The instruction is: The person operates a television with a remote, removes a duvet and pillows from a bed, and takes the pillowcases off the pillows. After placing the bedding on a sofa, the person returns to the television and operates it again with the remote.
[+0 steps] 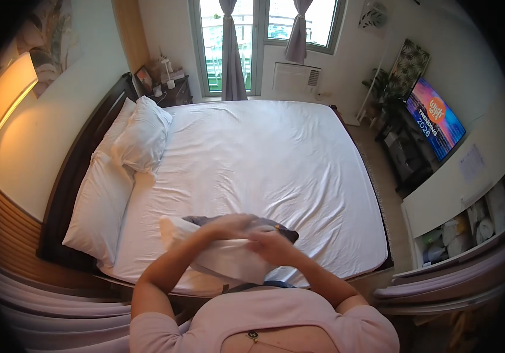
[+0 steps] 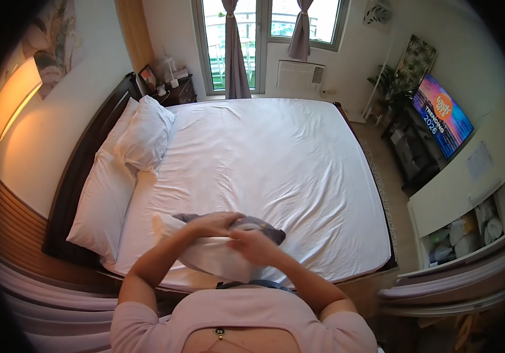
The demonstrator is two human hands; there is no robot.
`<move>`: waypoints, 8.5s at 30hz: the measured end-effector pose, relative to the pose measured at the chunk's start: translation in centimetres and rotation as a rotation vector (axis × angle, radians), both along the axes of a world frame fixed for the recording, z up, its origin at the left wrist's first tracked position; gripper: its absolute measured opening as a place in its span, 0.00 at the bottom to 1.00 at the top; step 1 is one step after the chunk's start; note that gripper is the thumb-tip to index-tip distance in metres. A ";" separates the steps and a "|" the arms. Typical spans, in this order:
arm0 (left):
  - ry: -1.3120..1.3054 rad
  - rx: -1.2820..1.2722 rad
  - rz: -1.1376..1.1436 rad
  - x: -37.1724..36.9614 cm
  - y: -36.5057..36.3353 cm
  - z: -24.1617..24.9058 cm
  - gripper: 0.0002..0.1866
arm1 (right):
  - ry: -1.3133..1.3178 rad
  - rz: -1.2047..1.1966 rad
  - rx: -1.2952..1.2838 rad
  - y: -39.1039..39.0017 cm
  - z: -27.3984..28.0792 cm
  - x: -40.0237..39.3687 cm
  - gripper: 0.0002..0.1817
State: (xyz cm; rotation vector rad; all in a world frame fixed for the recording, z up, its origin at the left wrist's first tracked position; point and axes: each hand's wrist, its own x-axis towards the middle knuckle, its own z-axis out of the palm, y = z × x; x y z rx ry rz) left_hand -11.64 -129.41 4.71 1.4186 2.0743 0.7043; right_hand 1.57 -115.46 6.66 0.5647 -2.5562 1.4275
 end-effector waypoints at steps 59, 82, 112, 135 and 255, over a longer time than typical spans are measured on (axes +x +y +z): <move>0.028 0.637 1.475 -14.1 -10.2 -7.8 0.34 | -0.012 -0.818 0.026 20.7 -5.9 -12.9 0.23; -0.219 0.037 0.791 15.2 1.2 -14.7 0.15 | -1.350 -0.632 -1.718 10.3 -27.2 8.8 0.46; 0.186 -0.436 -0.703 20.4 15.1 -9.3 0.13 | -0.269 -2.139 -0.061 0.5 -9.8 50.0 0.19; 0.158 -0.660 -0.401 27.3 12.0 -11.8 0.14 | -1.392 -1.670 -0.412 0.7 -37.1 64.4 0.23; -0.921 0.815 0.837 5.1 -22.3 3.6 0.11 | -0.486 -0.728 -1.349 2.8 -9.2 -8.4 0.29</move>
